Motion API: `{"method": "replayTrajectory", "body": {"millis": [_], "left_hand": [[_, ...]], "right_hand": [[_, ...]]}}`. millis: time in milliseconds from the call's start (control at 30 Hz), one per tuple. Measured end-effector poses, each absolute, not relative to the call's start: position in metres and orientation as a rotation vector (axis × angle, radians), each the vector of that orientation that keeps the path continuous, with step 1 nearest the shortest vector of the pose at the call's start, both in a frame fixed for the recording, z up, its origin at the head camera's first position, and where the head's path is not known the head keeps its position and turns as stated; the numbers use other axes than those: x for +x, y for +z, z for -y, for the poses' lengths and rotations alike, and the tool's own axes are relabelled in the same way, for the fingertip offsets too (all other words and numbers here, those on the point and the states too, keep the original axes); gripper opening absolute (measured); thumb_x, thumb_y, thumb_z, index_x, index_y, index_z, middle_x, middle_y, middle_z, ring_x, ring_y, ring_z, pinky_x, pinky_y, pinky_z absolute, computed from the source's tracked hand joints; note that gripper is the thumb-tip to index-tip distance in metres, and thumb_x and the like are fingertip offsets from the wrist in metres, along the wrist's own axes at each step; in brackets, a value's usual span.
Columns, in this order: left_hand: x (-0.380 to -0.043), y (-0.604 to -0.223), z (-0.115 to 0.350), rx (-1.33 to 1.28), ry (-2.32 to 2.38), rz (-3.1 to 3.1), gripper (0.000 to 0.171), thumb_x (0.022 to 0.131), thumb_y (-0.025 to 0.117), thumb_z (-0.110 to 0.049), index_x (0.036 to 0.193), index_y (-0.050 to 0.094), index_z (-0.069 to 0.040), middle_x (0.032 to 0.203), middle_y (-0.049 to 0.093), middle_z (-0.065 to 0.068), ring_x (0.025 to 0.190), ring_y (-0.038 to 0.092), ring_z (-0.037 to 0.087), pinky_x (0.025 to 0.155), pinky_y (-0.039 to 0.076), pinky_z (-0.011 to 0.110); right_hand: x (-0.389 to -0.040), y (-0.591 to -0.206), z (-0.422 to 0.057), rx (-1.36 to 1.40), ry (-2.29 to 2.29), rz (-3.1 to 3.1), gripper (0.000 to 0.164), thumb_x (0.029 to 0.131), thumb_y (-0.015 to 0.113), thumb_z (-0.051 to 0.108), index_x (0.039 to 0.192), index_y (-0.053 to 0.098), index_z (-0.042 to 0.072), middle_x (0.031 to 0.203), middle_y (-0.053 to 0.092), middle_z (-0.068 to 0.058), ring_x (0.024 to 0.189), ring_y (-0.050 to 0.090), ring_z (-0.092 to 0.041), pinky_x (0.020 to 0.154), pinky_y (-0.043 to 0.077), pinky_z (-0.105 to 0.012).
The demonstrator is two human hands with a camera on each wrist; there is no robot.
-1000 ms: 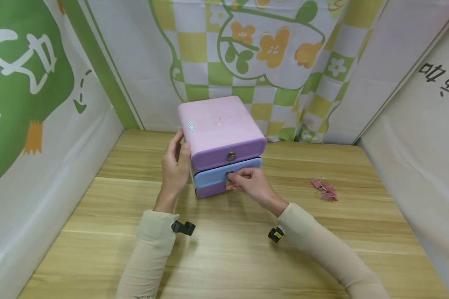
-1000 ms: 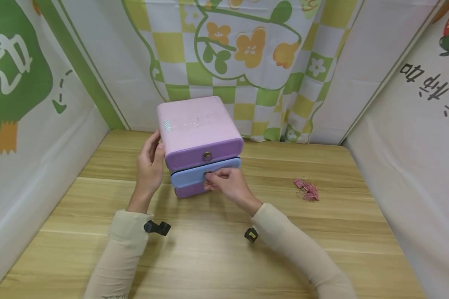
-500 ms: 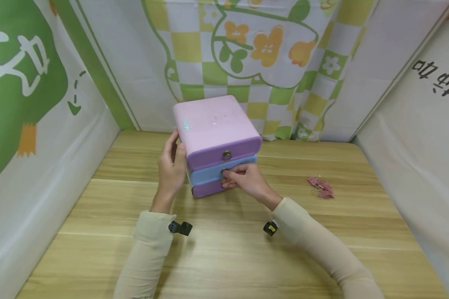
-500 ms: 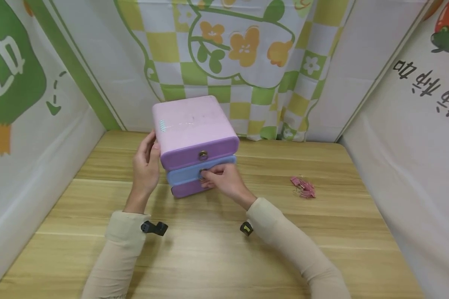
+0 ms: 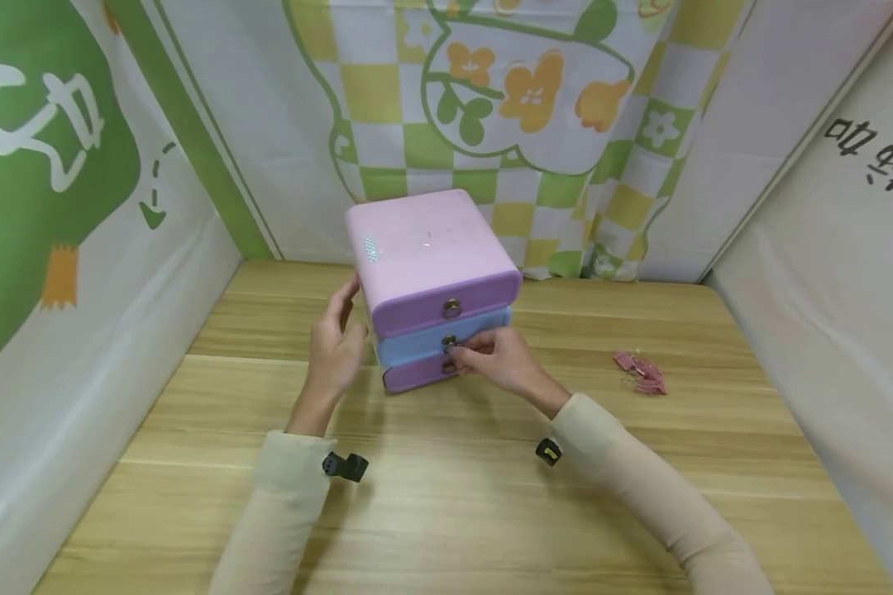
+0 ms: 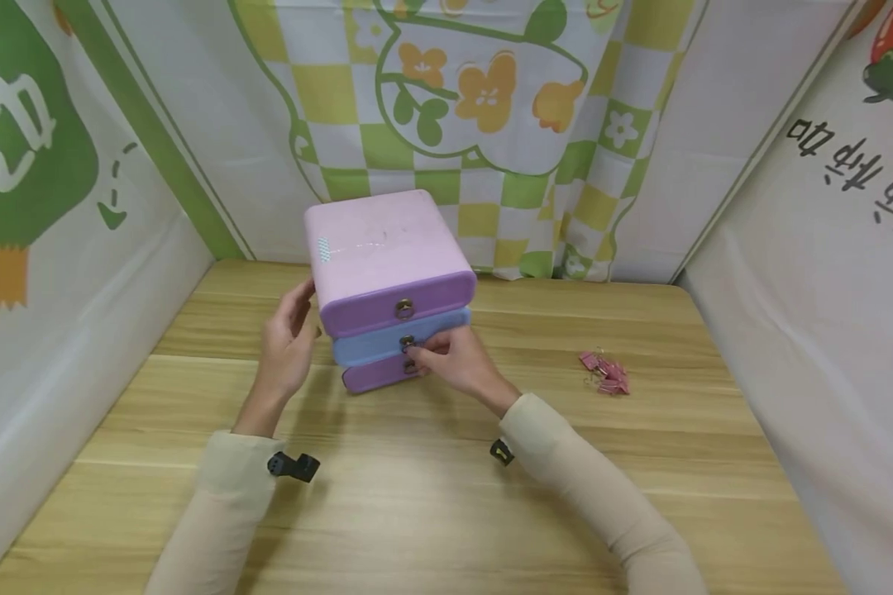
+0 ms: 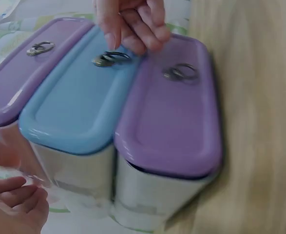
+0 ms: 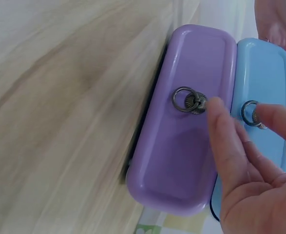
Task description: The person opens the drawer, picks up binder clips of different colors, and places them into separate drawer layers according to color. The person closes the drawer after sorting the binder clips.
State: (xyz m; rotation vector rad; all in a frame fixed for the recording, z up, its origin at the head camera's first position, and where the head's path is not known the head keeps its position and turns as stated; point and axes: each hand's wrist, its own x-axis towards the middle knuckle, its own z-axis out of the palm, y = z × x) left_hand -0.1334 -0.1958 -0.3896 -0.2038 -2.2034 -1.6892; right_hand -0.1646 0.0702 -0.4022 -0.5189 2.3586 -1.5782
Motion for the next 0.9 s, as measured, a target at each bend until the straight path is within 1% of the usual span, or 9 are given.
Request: {"method": "replayTrajectory", "body": {"millis": [67,167,267,400,467,533,667,733,900], "left_hand": [[-0.13,-0.393,0.198,-0.249,-1.667,2.255,0.079,0.09,0.054,0.008,0.165,0.032,-0.006,0.172,0.033,0.012,0.162,0.027,0.028,0.136,0.022,0.044],[-0.125,-0.398,0.199,-0.326,-1.596,2.304,0.091,0.085,0.064,0.004,0.167,0.026,-0.007,0.174,0.029,0.013,0.163,0.025,0.031,0.135,0.023,0.05],[-0.12,-0.402,0.198,-0.367,-1.52,2.353,0.103,0.083,0.073,-0.007,0.17,0.018,-0.014,0.176,0.024,0.01,0.163,0.023,0.032,0.134,0.025,0.056],[-0.12,-0.406,0.19,-0.329,-1.478,2.42,0.115,0.086,0.085,-0.03,0.172,0.009,-0.024,0.178,0.017,0.004,0.163,0.022,0.032,0.132,0.027,0.058],[-0.122,-0.408,0.186,-0.301,-1.483,2.416,0.116,0.088,0.086,-0.036,0.172,0.007,-0.025,0.178,0.016,0.003,0.163,0.023,0.031,0.132,0.028,0.057],[-0.124,-0.409,0.182,-0.291,-1.499,2.391,0.113,0.09,0.085,-0.037,0.172,0.008,-0.022,0.178,0.017,0.004,0.163,0.023,0.031,0.133,0.028,0.056],[-0.125,-0.411,0.178,-0.302,-1.523,2.314,0.107,0.093,0.083,-0.03,0.171,0.011,-0.017,0.177,0.019,0.007,0.162,0.026,0.032,0.132,0.03,0.054],[-0.125,-0.411,0.176,-0.302,-1.537,2.283,0.106,0.093,0.082,-0.028,0.171,0.011,-0.018,0.177,0.02,0.007,0.161,0.029,0.032,0.132,0.032,0.052],[-0.125,-0.412,0.175,-0.304,-1.548,2.251,0.103,0.095,0.08,-0.026,0.171,0.011,-0.024,0.176,0.023,0.006,0.156,0.038,0.034,0.13,0.035,0.052]], "right_hand": [[-0.164,-0.404,-0.075,-0.55,-1.493,-2.438,0.021,0.098,0.074,0.016,0.1,0.081,-0.004,0.096,0.081,-0.02,0.093,0.079,-0.041,0.084,0.067,-0.05],[-0.164,-0.408,-0.078,-0.619,-1.375,-2.541,0.019,0.097,0.076,0.018,0.098,0.082,0.0,0.097,0.082,-0.015,0.091,0.079,-0.031,0.084,0.067,-0.042],[-0.165,-0.414,-0.078,-0.653,-1.278,-2.609,0.017,0.096,0.076,0.018,0.096,0.083,0.003,0.098,0.081,-0.011,0.091,0.076,-0.022,0.084,0.065,-0.035],[-0.169,-0.423,-0.077,-0.599,-1.223,-2.629,0.016,0.096,0.077,0.018,0.096,0.083,0.004,0.096,0.082,-0.009,0.09,0.076,-0.02,0.09,0.063,-0.039],[-0.17,-0.426,-0.074,-0.574,-1.239,-2.613,0.014,0.095,0.077,0.016,0.096,0.082,0.003,0.094,0.082,-0.01,0.089,0.077,-0.022,0.089,0.064,-0.038],[-0.17,-0.429,-0.071,-0.583,-1.319,-2.564,0.015,0.094,0.077,0.011,0.101,0.078,-0.002,0.093,0.081,-0.016,0.085,0.078,-0.029,0.084,0.066,-0.039],[-0.168,-0.434,-0.064,-0.589,-1.476,-2.452,0.018,0.092,0.076,0.001,0.104,0.072,-0.011,0.093,0.078,-0.027,0.081,0.078,-0.04,0.071,0.069,-0.041],[-0.168,-0.435,-0.061,-0.576,-1.484,-2.443,0.018,0.093,0.076,0.002,0.103,0.074,-0.012,0.095,0.078,-0.027,0.08,0.079,-0.039,0.071,0.069,-0.04],[-0.167,-0.437,-0.057,-0.581,-1.431,-2.472,0.016,0.094,0.076,0.006,0.093,0.079,-0.009,0.092,0.078,-0.023,0.078,0.079,-0.033,0.068,0.068,-0.033]]}}
